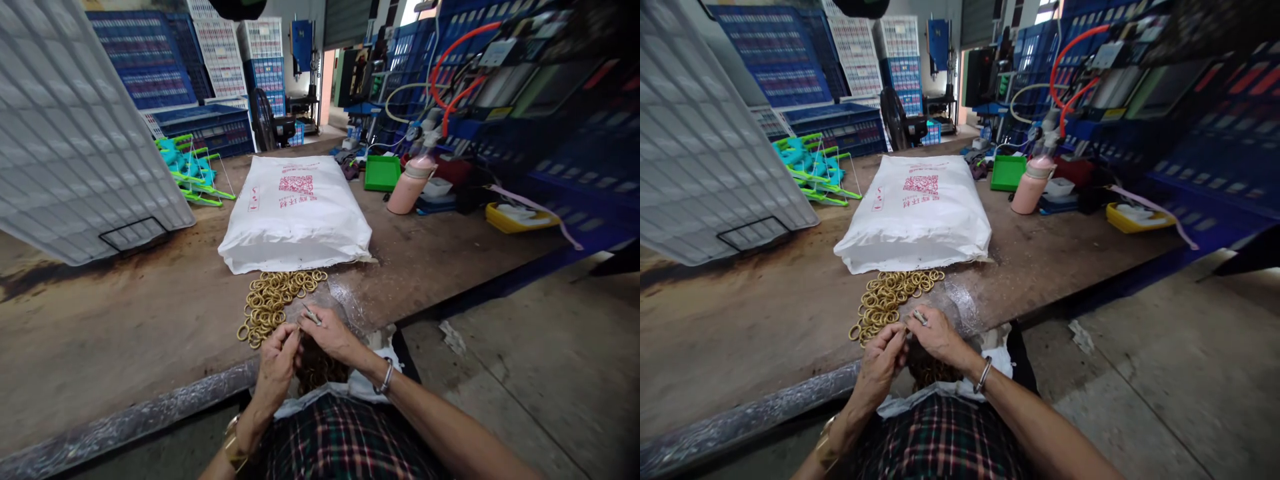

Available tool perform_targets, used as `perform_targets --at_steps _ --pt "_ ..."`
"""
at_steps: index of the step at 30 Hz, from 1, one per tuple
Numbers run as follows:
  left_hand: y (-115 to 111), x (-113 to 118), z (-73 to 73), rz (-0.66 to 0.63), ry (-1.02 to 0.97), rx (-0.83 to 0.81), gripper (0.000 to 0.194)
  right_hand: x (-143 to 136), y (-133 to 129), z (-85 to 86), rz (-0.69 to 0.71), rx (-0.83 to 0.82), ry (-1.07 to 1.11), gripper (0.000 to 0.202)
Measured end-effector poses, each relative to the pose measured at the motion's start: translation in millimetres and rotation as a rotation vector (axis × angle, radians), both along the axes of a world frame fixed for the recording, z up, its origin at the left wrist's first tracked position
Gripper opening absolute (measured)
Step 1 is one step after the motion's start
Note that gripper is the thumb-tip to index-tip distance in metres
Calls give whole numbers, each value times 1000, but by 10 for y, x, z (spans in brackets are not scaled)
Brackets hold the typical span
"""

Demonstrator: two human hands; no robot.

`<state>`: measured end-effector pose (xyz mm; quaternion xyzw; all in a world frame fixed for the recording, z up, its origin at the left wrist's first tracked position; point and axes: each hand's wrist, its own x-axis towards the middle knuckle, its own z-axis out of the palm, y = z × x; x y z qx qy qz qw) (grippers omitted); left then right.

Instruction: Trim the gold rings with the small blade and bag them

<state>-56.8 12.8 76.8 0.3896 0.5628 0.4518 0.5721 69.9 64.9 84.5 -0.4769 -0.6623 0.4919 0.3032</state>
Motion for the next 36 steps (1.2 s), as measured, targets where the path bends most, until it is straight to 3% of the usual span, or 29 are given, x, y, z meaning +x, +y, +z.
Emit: perform_targets --at_steps 4,12,17,21,24,36 --pt "-5 7 -3 -32 -152 -53 30 22 -9 -1 25 -5 24 20" --pt "-20 20 32 -68 -212 -23 29 41 -25 64 38 -5 49 23" --pt "-42 27 44 -34 -239 -10 29 77 -39 57 -27 139 -107 20" --pt "-34 19 41 -16 -225 18 28 113 -112 -37 112 313 -303 14" --pt "-32 11 30 -17 -210 38 28 113 -156 -101 142 369 -379 12" --pt "-43 -18 -13 -49 -150 41 33 124 -135 -46 242 367 -424 14"
